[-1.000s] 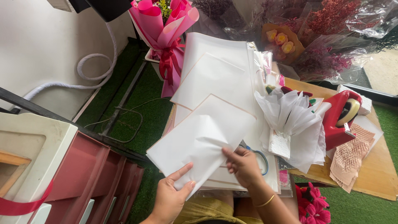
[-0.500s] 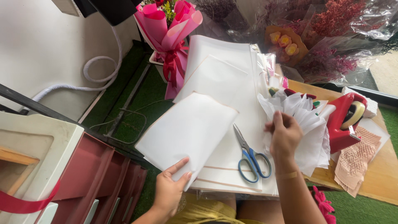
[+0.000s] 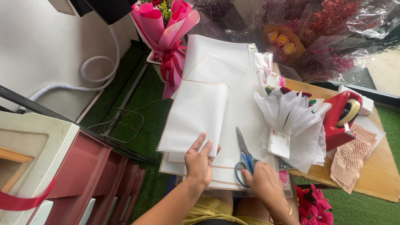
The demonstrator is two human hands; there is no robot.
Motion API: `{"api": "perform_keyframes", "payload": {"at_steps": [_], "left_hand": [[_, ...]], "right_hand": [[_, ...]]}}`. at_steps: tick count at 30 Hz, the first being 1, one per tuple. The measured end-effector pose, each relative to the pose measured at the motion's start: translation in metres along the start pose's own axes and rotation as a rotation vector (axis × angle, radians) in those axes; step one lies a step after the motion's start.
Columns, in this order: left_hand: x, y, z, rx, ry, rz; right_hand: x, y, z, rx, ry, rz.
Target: The person wraps a small bouquet of artificial flowers in white paper, using shears to cut the paper and then folding and gathering it around the stems to form a decorative wrap.
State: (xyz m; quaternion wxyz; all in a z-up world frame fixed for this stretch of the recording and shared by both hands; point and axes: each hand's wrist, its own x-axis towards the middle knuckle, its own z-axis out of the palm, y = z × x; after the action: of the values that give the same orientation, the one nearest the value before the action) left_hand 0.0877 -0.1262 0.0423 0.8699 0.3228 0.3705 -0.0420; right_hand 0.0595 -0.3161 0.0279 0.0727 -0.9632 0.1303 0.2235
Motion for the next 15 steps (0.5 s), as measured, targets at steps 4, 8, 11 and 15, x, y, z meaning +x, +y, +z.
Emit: {"api": "perform_keyframes", "payload": {"at_steps": [4,8,11,15], "left_hand": [[0.009,-0.004,0.014,-0.099,0.011,-0.008],[0.019,-0.012,0.023,-0.126,0.006,0.022],[0.022,-0.015,0.031,-0.181,0.005,0.039],[0.023,-0.021,0.038,-0.158,0.01,0.055]], "right_hand": [[-0.032,0.022,0.008,0.208,-0.021,0.011],[-0.047,0.058,0.076,1.564,-0.481,-0.205],[-0.036,0.066,0.135,1.827,-0.842,-0.347],[-0.076,0.025,0.099,1.948,-0.643,-0.385]]}}
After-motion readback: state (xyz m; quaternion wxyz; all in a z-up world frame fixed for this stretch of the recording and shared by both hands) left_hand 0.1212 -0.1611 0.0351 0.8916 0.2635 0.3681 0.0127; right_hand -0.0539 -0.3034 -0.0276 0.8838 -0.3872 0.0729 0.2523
